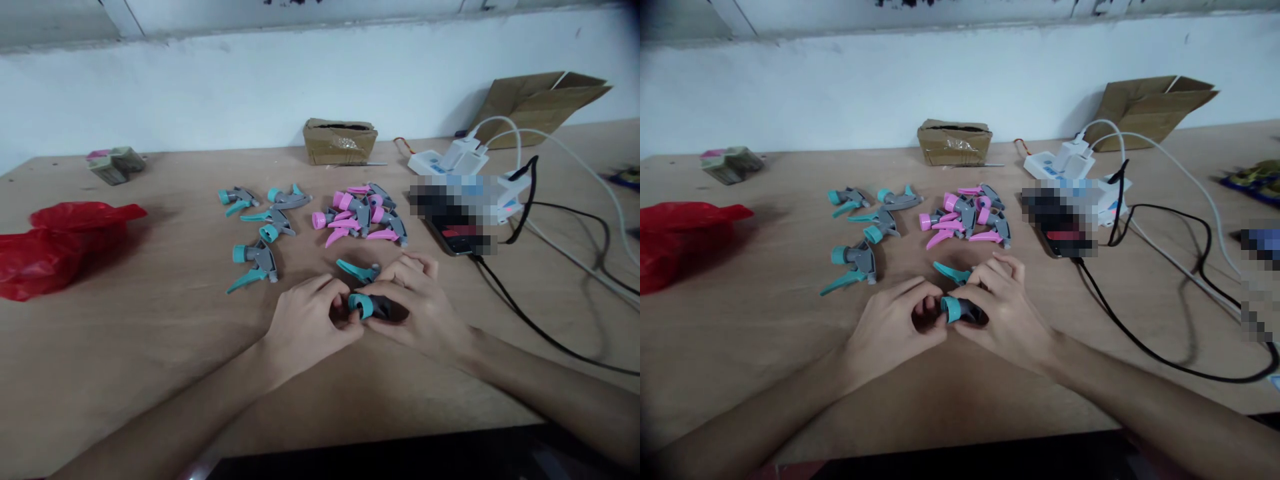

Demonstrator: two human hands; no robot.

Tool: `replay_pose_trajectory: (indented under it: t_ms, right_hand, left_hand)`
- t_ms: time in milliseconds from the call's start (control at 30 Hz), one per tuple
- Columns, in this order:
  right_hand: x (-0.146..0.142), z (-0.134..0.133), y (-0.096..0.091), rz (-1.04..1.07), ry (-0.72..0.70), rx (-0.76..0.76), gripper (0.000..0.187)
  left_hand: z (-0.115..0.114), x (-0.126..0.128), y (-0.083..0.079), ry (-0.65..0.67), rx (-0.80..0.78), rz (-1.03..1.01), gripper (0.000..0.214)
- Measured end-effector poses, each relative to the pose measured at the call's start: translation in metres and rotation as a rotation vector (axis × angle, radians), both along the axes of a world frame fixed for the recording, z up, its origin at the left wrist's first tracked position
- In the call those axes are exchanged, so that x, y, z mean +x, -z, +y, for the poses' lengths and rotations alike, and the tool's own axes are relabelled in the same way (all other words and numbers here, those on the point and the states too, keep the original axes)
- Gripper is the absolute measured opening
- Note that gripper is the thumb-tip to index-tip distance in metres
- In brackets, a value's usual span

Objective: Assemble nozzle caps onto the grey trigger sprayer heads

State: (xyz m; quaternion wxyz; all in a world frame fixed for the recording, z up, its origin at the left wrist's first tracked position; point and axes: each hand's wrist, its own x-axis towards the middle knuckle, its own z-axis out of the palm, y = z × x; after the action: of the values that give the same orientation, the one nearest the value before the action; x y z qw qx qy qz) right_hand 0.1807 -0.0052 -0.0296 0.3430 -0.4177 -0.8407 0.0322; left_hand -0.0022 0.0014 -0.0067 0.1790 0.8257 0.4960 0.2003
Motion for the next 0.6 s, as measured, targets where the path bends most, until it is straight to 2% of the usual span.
replay_pose_trajectory:
  t_ms: [100,267,333,467,600]
  right_hand:
    - [0.0,0.001,0.0,-0.007,0.011,0.013,0.018]
    - [-0.001,-0.002,-0.001,-0.002,-0.014,0.019,0.019]
    - [-0.001,-0.003,-0.001,-0.005,-0.037,0.011,0.019]
    - [0.0,-0.003,0.001,-0.017,-0.069,0.027,0.022]
    - [0.001,0.0,0.002,-0.014,-0.065,0.051,0.021]
  left_hand:
    - [0.003,-0.003,0.002,0.033,0.009,-0.033,0.004]
    - [0.016,-0.016,0.001,0.236,-0.107,-0.133,0.011]
    - [0.02,-0.019,0.0,0.276,-0.12,-0.128,0.014]
    - [0.019,-0.02,0.0,0.274,-0.049,-0.062,0.015]
    - [0.01,-0.014,0.001,0.2,0.014,-0.062,0.011]
